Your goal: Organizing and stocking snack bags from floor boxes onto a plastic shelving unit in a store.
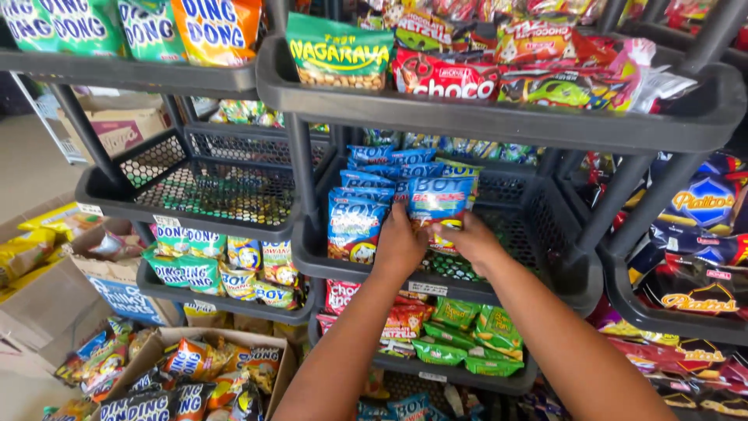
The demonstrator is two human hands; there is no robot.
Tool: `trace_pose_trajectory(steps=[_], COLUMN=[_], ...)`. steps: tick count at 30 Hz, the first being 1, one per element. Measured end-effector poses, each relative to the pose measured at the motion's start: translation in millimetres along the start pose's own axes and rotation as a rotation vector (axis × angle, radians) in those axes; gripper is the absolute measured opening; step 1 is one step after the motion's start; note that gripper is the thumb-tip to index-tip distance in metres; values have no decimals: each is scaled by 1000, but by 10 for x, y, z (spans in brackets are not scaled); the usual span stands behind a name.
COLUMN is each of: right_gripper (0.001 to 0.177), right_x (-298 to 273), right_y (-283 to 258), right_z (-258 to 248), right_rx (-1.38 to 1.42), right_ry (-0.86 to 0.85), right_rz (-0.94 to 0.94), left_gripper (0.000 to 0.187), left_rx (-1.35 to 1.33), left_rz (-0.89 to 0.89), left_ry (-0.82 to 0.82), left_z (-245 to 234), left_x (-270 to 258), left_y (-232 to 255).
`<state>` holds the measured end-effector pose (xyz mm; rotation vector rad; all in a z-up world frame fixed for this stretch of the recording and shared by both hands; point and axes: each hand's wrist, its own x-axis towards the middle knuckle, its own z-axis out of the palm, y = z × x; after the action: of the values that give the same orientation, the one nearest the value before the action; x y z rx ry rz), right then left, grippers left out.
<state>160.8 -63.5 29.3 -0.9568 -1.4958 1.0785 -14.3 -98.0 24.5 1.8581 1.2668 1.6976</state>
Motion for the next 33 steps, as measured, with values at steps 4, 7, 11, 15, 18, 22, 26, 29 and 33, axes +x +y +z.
trace_pose_trajectory(steps=[4, 7, 11, 15, 18, 22, 26, 29, 33], right_gripper=[46, 52, 54, 55, 55, 48, 43, 57, 27], right_x=[541, 902, 1050, 980, 850, 809, 806, 411, -745], right_y=[499, 1069, 1271, 1450, 1347, 1069, 889, 782, -153], right_z=[41, 33, 3, -104, -82, -16, 16, -144, -108], right_rx=[-166, -345, -626, -730, -698, -814, -1154, -1043, -978], right_ry=[41, 58, 28, -4, 10, -3, -28, 83, 150], right_rz=[121, 123, 100, 118, 30, 150, 104, -324, -282], left_gripper=[75, 70, 49, 51, 54, 62, 66, 61, 24], left_rx=[227, 354, 559, 623, 646, 750, 662, 610, 470], left_rz=[19, 110, 11, -93, -265, -286, -391, -294, 289], left_ry=[1, 20, -275, -419, -650, -799, -755, -497, -59], left_z=[-2, -48, 40, 42, 44, 124, 78, 38, 75], left_x=[37, -49, -119, -8, 30, 91, 93, -9, -214], left_y=[93, 200, 90, 172, 217, 48, 122, 94, -16])
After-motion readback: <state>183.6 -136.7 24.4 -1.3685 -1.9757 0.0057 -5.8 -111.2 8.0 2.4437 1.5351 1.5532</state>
